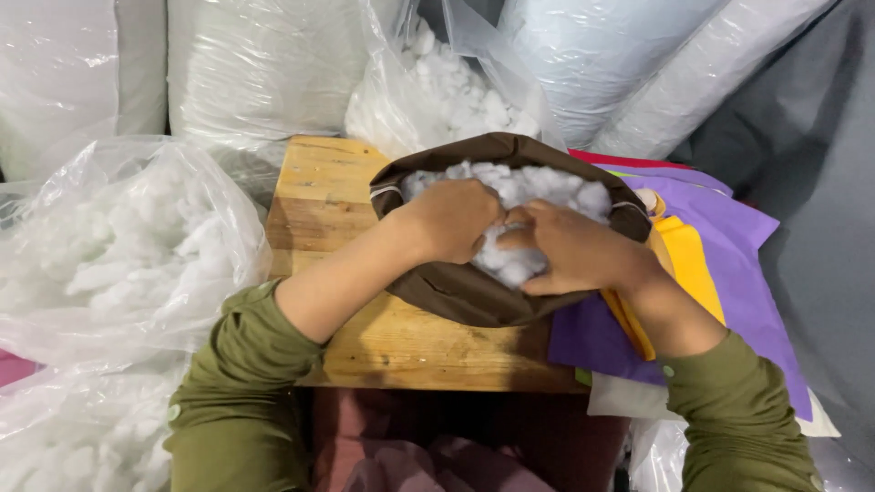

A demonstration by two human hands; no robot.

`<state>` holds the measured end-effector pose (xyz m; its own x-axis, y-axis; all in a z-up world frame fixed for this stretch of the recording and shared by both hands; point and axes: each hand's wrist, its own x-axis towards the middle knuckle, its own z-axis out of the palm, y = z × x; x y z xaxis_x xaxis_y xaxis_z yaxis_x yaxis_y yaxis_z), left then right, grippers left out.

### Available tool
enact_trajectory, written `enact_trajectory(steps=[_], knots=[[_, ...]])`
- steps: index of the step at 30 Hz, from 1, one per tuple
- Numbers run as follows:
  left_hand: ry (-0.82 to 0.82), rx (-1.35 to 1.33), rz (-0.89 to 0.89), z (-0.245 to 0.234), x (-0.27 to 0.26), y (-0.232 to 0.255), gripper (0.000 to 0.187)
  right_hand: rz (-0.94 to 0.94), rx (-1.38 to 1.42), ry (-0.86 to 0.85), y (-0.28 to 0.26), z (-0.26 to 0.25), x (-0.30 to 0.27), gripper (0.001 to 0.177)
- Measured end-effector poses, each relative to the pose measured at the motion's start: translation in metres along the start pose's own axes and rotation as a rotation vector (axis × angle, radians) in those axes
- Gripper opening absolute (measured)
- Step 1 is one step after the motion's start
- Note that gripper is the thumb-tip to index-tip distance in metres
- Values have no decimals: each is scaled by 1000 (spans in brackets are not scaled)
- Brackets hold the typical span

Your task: Stuffing a brown pillowcase with white fiberfill material by hand on a wooden work surface.

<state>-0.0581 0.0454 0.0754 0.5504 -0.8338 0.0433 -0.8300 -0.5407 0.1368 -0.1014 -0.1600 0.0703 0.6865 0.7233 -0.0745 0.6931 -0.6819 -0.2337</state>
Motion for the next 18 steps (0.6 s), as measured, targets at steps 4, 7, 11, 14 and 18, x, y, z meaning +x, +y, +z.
enact_trajectory(steps=[4,7,11,14,18], knots=[[-3,240,-112,109,55,-64,15,37,17,-188,18,56,0,74],[88,317,-207,90,51,-75,12,-49,133,-293,-5,26,-16,43],[214,304,-163,16,3,-13,41,-125,6,105,-9,-9,-24,35],[47,268,-148,59,0,-1,49,4,-168,108,21,9,-3,35],[-206,167,-112,69,-13,8,29,257,-438,129,98,80,38,42]])
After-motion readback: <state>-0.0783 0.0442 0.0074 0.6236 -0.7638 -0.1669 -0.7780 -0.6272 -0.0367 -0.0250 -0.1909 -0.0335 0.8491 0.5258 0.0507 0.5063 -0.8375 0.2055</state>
